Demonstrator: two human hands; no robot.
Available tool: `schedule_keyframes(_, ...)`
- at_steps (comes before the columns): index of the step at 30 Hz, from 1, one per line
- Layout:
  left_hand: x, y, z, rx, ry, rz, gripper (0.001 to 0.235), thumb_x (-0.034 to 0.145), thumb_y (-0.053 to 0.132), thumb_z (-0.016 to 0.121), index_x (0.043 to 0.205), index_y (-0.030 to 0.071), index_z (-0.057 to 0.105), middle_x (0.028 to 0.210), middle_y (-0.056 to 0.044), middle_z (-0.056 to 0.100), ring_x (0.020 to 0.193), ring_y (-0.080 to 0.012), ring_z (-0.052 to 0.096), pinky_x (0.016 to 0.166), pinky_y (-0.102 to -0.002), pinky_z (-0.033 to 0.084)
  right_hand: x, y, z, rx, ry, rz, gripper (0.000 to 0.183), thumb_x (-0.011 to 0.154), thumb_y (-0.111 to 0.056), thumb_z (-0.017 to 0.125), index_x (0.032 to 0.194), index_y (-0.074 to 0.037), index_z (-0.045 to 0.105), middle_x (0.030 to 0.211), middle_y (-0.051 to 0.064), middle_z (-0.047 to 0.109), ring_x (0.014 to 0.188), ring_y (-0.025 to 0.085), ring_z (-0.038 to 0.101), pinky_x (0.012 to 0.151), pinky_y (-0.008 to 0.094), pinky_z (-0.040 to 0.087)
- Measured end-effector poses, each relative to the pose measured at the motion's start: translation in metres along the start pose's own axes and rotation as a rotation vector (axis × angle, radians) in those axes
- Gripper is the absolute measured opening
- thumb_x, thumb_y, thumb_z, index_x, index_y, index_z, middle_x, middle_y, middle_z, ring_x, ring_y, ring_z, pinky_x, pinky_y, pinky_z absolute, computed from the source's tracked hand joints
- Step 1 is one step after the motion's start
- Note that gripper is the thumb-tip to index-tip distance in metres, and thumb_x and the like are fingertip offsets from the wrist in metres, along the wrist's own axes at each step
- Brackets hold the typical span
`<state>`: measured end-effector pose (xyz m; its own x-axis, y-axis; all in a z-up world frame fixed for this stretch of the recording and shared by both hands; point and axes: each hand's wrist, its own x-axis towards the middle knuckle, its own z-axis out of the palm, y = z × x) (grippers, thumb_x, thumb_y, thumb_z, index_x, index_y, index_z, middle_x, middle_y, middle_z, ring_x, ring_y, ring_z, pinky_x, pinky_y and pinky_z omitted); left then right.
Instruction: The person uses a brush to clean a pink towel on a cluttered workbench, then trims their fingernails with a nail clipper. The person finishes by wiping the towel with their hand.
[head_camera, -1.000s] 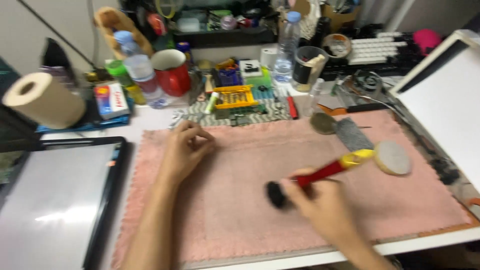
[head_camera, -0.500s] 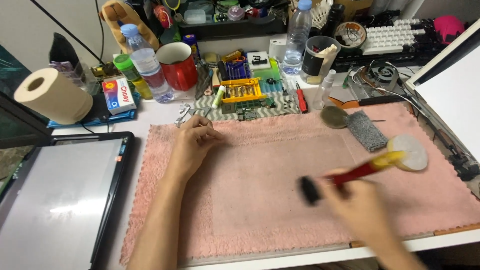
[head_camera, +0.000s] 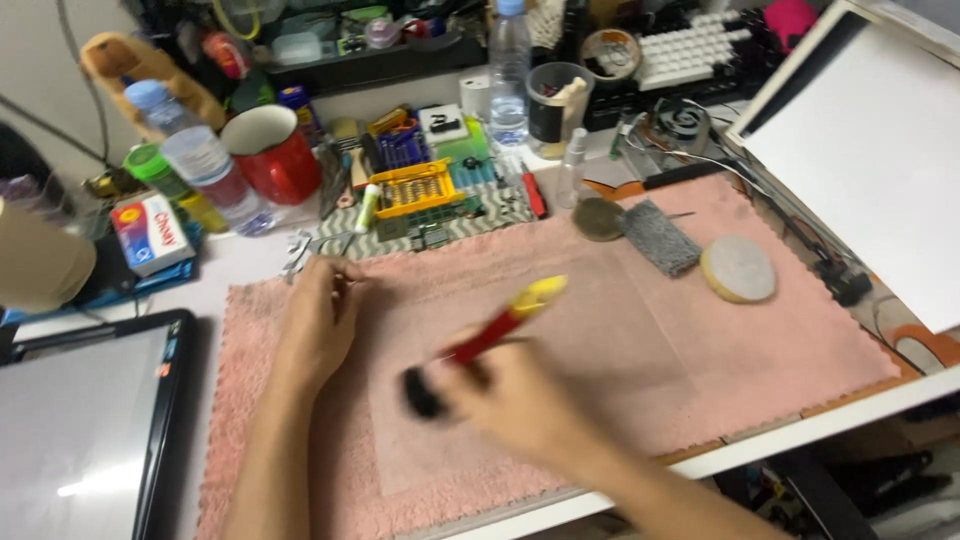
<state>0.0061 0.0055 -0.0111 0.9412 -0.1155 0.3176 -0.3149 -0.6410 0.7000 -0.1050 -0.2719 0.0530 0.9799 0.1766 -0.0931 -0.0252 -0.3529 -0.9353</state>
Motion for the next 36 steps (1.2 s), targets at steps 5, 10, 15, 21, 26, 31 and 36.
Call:
schedule_keyframes(5, -0.001, 0.014, -0.004, -0.049, 0.014, -0.166, 0.004, 0.120, 0.011, 0.059, 0.122, 0.009, 0.056, 0.113, -0.010, 0.064, 0.098, -0.0239, 0.062, 0.090, -0.041, 0.056, 0.002, -0.012, 0.036, -0.017, -0.242, -0.159, 0.021, 0.117, -0.010, 0.067, 0.107, -0.001, 0.083, 0.085, 0.010, 0.082, 0.053, 0.012, 0.065, 0.047, 0.026, 0.054)
schedule_keyframes(10, 0.000, 0.002, 0.002, -0.010, 0.029, -0.179, 0.008, 0.120, 0.016, 0.059, 0.124, 0.010, 0.056, 0.117, -0.011, 0.063, 0.099, -0.0254, 0.061, 0.092, -0.043, 0.052, -0.008, 0.015, -0.061, -0.339, 0.054, 0.214, 0.029, 0.111, -0.041, 0.075, 0.094, -0.019, 0.086, 0.073, -0.001, 0.079, 0.060, 0.013, 0.065, 0.060, 0.038, 0.045)
schedule_keyframes(15, -0.003, -0.013, 0.010, 0.072, 0.107, -0.155, 0.017, 0.121, 0.019, 0.069, 0.131, 0.009, 0.060, 0.100, -0.025, 0.076, 0.091, -0.0484, 0.081, 0.078, -0.055, 0.064, -0.022, 0.067, -0.164, -0.546, 0.396, 0.050, 0.028, 0.102, -0.029, 0.077, 0.102, -0.004, 0.090, 0.079, 0.019, 0.088, 0.077, 0.032, 0.088, 0.068, 0.045, 0.066)
schedule_keyframes(21, 0.000, -0.011, 0.009, 0.092, 0.099, -0.158, 0.016, 0.123, 0.016, 0.066, 0.130, 0.003, 0.059, 0.100, -0.027, 0.077, 0.094, -0.0507, 0.081, 0.079, -0.058, 0.064, -0.011, 0.025, -0.121, -0.420, 0.418, -0.011, 0.027, 0.105, -0.033, 0.077, 0.111, -0.009, 0.088, 0.082, 0.021, 0.089, 0.082, 0.036, 0.090, 0.073, 0.047, 0.069)
schedule_keyframes(26, 0.000, -0.034, 0.011, 0.060, 0.066, -0.145, 0.015, 0.123, 0.014, 0.060, 0.134, 0.005, 0.054, 0.093, -0.022, 0.074, 0.083, -0.0430, 0.079, 0.074, -0.051, 0.063, 0.016, -0.008, 0.005, 0.239, -0.005, -0.124, 0.019, 0.106, -0.017, 0.079, 0.115, 0.000, 0.084, 0.088, 0.017, 0.087, 0.074, 0.023, 0.086, 0.067, 0.035, 0.071)
schedule_keyframes(31, 0.002, -0.041, 0.010, 0.086, 0.088, -0.067, 0.017, 0.121, 0.008, 0.064, 0.133, 0.002, 0.054, 0.098, -0.025, 0.074, 0.088, -0.0469, 0.080, 0.075, -0.052, 0.064, 0.032, 0.017, 0.013, -0.031, 0.001, -0.176, 0.017, 0.101, -0.025, 0.080, 0.103, -0.010, 0.085, 0.078, 0.009, 0.083, 0.075, 0.021, 0.084, 0.064, 0.034, 0.066)
schedule_keyframes(36, -0.004, -0.010, 0.016, 0.122, 0.047, -0.163, 0.021, 0.123, 0.019, 0.064, 0.137, 0.008, 0.054, 0.102, -0.020, 0.079, 0.096, -0.0455, 0.083, 0.081, -0.056, 0.066, 0.006, 0.037, -0.109, -0.257, 0.163, 0.036, 0.032, 0.105, -0.030, 0.073, 0.099, -0.002, 0.088, 0.078, 0.018, 0.086, 0.080, 0.030, 0.088, 0.069, 0.039, 0.067)
